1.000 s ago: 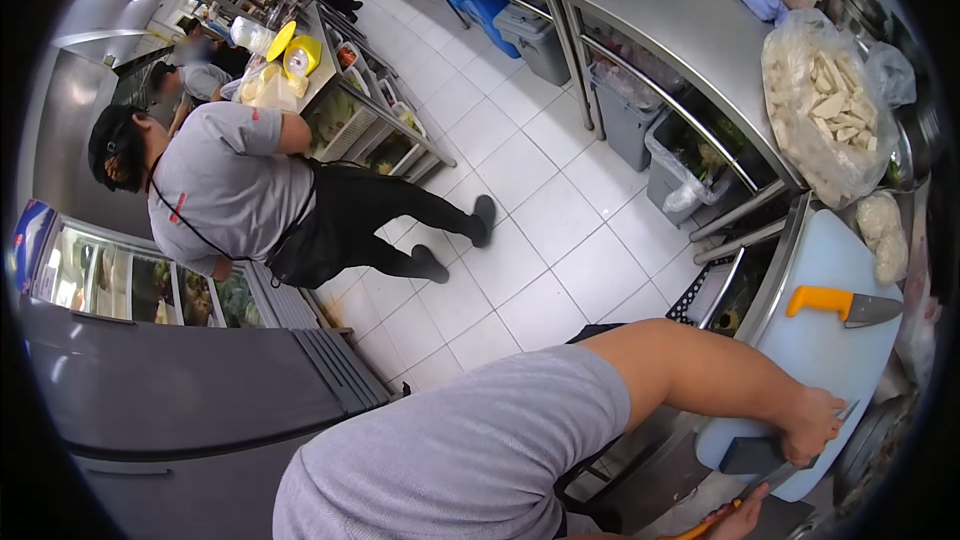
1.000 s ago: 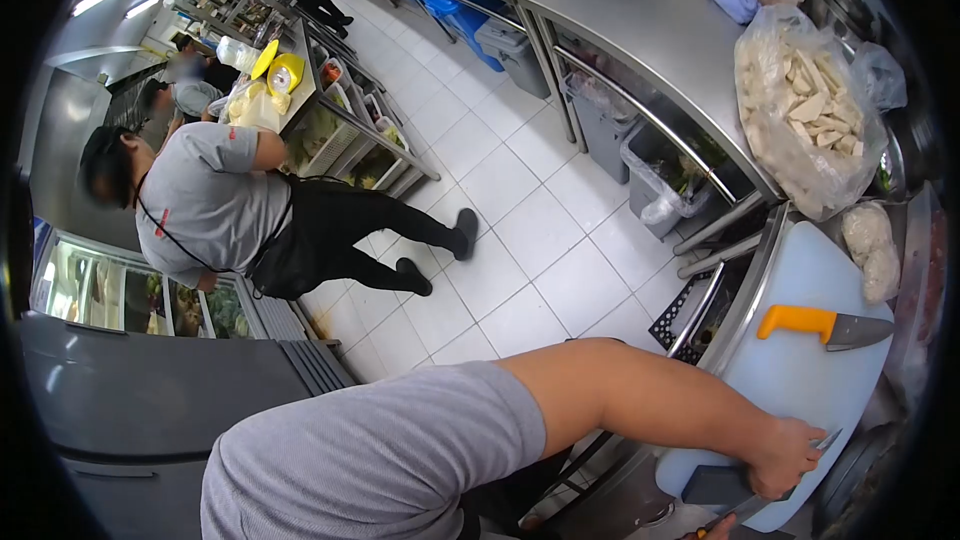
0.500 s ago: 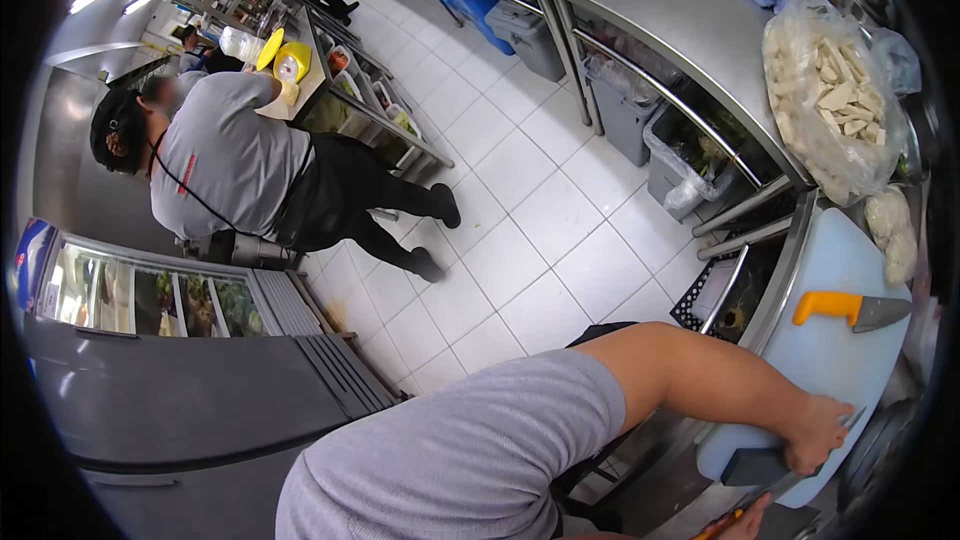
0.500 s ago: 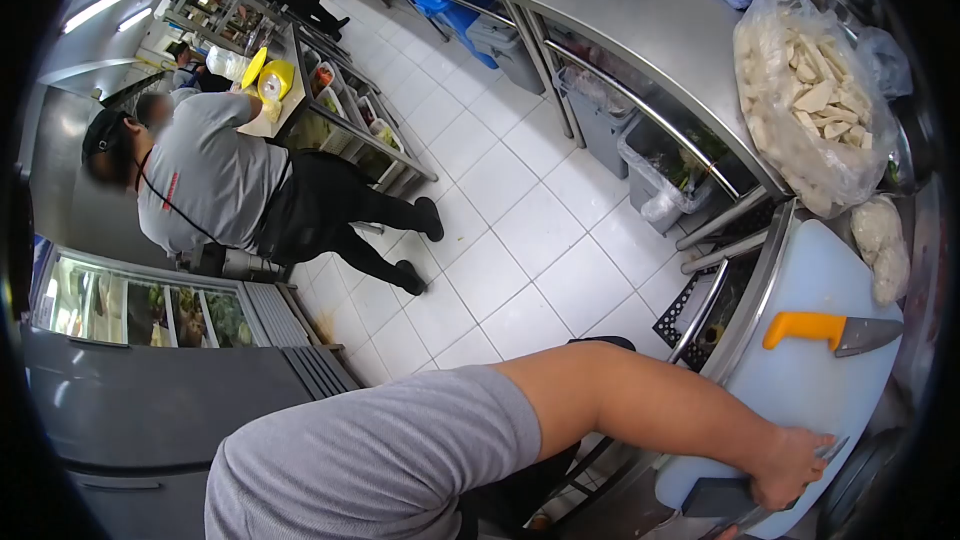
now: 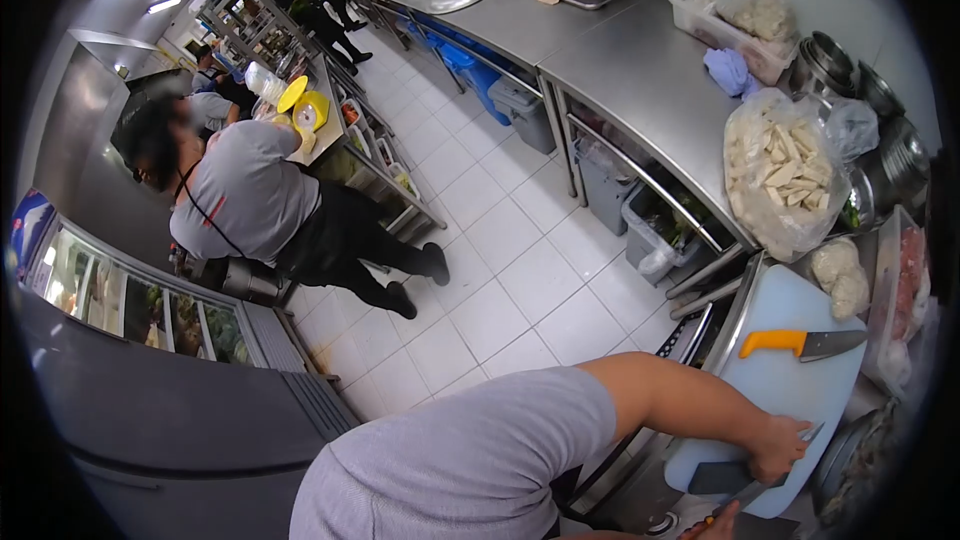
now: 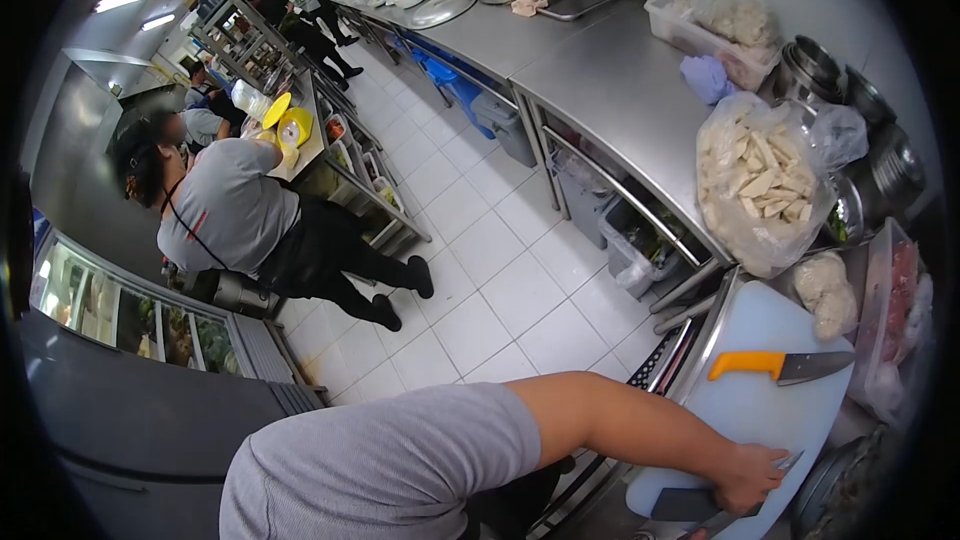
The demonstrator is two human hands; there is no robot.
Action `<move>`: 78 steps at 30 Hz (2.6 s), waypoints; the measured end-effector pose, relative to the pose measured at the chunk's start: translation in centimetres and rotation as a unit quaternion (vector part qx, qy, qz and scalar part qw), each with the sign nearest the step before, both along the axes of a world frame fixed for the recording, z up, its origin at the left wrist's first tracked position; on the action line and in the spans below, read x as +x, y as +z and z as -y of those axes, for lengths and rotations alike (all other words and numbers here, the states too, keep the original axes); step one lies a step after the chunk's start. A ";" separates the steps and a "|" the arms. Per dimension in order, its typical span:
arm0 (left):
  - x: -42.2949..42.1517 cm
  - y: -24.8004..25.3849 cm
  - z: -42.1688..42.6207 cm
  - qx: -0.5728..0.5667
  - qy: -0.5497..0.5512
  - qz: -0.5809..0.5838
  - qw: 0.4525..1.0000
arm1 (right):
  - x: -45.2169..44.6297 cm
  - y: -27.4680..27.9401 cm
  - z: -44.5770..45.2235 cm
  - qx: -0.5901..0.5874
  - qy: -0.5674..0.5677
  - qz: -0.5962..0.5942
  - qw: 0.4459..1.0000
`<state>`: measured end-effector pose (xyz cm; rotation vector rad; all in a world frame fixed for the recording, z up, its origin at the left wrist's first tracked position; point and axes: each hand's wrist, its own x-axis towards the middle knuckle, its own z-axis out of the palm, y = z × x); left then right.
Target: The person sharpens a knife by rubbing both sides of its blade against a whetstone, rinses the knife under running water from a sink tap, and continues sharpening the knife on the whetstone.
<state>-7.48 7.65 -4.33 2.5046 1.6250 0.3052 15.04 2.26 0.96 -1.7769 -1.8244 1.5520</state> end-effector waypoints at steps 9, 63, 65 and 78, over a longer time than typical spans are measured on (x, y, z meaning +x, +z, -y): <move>0.7 -2.4 0.0 0.111 0.011 0.037 0.993 | -0.7 0.6 0.7 -0.014 -0.015 0.026 0.999; 1.2 0.3 -3.0 -0.089 0.022 -0.059 0.994 | 1.5 -4.7 -2.8 0.006 0.055 0.071 0.996; 0.9 1.6 -2.5 -0.145 0.023 -0.030 0.989 | 1.0 -5.2 -3.2 -0.006 0.061 0.060 0.996; 0.7 4.9 -0.4 -0.169 0.058 -0.001 0.984 | 3.7 -9.6 -6.6 -0.047 0.081 0.001 0.996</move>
